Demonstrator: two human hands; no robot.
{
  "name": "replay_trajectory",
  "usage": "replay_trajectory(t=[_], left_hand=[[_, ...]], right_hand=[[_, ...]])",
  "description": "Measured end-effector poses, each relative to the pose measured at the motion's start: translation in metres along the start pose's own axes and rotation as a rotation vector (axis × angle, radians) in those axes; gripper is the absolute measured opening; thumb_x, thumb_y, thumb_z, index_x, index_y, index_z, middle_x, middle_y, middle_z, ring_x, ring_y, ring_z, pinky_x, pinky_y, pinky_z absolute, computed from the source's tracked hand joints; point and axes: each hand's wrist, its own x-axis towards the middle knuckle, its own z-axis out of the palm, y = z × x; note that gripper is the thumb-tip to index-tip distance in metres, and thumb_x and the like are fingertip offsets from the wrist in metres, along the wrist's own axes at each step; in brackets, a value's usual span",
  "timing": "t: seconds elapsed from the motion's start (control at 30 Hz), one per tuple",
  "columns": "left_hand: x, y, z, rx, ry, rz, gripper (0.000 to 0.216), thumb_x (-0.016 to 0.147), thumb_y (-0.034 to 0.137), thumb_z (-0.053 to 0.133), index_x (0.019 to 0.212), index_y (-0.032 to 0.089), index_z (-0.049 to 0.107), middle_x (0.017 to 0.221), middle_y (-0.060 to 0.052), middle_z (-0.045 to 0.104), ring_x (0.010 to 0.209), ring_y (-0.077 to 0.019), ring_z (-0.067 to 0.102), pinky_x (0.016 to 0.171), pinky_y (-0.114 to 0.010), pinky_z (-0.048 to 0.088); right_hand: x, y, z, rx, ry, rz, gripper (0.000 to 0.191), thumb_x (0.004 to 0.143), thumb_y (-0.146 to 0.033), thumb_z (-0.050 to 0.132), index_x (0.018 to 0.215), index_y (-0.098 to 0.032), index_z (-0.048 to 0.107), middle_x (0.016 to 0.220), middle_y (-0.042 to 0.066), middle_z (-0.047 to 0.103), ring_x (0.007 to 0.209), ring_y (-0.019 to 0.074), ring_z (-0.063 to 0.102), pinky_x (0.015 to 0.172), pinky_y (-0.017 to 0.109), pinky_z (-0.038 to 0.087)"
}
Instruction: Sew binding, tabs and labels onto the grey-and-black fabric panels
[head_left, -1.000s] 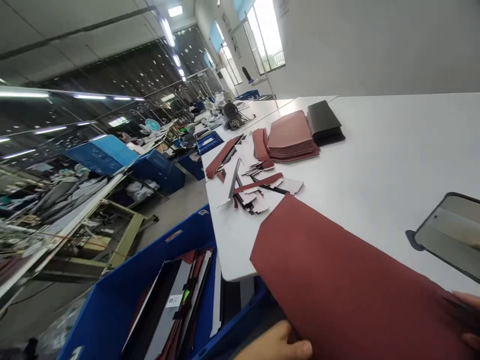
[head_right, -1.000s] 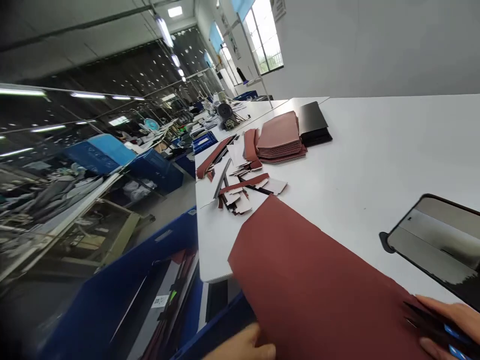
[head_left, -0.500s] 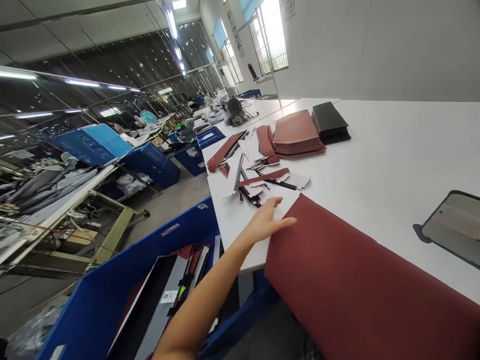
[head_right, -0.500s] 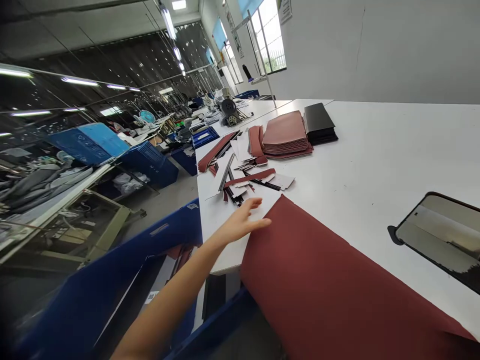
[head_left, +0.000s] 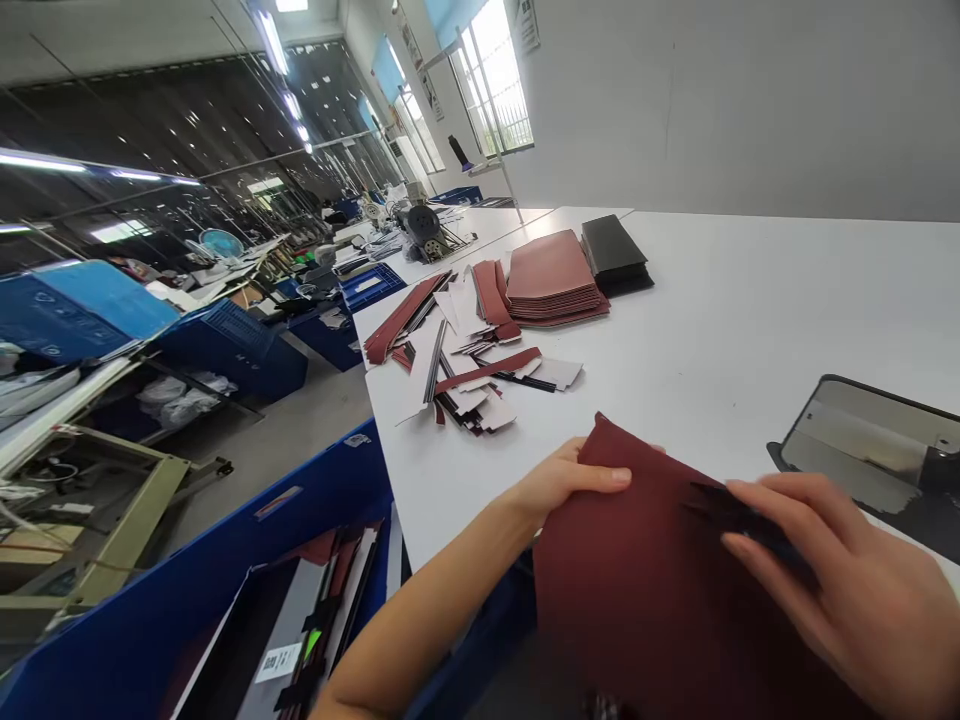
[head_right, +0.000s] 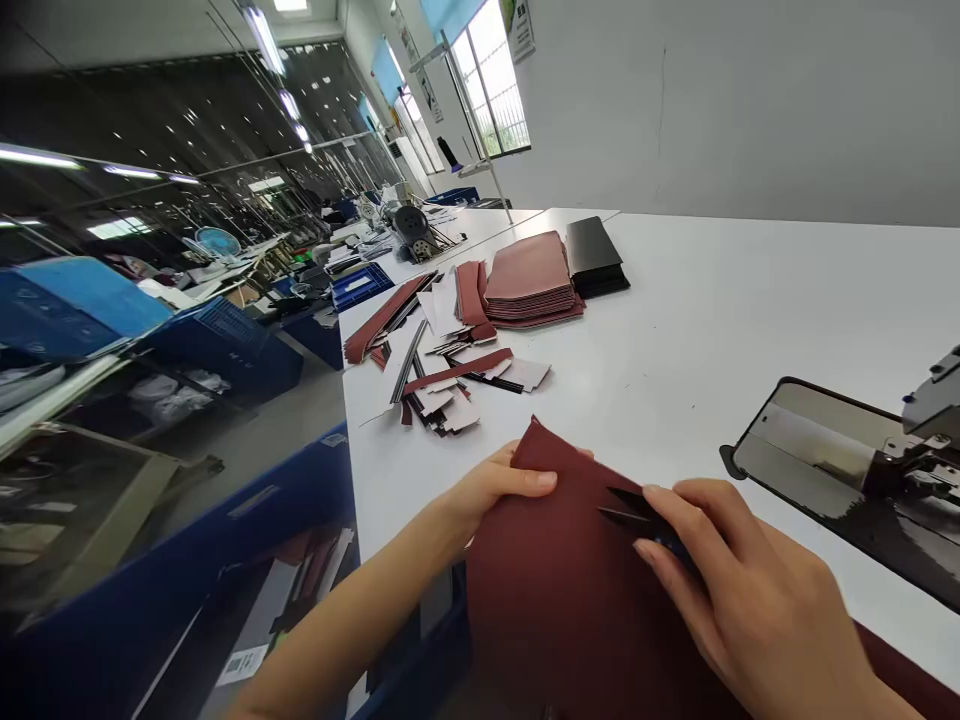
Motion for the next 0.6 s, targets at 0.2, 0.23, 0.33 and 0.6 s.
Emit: replay_trajectory(t=[0.2,0.23,0.33,0.6], left_hand=[[-0.004,-0.016,0.011,-0.141,-0.071,0.009,0.042,0.074,0.031,0.083,0.11,0.01,0.077,0.106,-0.016,0.078,0.097,-0.0272,0.074,0.086,-0.033,0.055],[-0.003,-0.017,0.011,-0.153,-0.088,0.0,0.041,0.073,0.03,0.082,0.109,0.01,0.077,0.106,-0.015,0.077,0.094,-0.0258,0.074,0.085,-0.032,0.055],[0.0,-0.021,0.011,-0.168,-0.119,-0.005,0.039,0.073,0.028,0.082,0.107,0.01,0.077,0.106,-0.014,0.077,0.091,-0.0226,0.073,0.084,-0.03,0.054],[0.0,-0.022,0.017,-0.161,-0.114,0.006,0.042,0.073,0.029,0.082,0.11,0.01,0.077,0.111,-0.016,0.076,0.1,-0.0286,0.073,0.088,-0.034,0.054]], right_hand=[[0.011,-0.006,0.016,-0.07,0.053,-0.167,0.026,0.101,-0.024,0.058,0.127,-0.02,0.056,0.107,0.006,0.068,0.074,0.0153,0.066,0.062,0.028,0.046],[0.009,-0.004,0.015,-0.045,0.04,-0.156,0.026,0.101,-0.024,0.057,0.127,-0.02,0.056,0.108,0.006,0.068,0.077,0.0161,0.067,0.063,0.028,0.047],[0.001,0.0,0.011,0.012,0.019,-0.09,0.026,0.101,-0.026,0.057,0.127,-0.023,0.056,0.108,0.005,0.068,0.084,0.0178,0.069,0.061,0.027,0.049],[-0.005,-0.009,0.001,0.025,0.03,0.067,0.021,0.101,-0.031,0.059,0.121,-0.027,0.061,0.109,0.001,0.069,0.087,0.0173,0.071,0.063,0.026,0.051]])
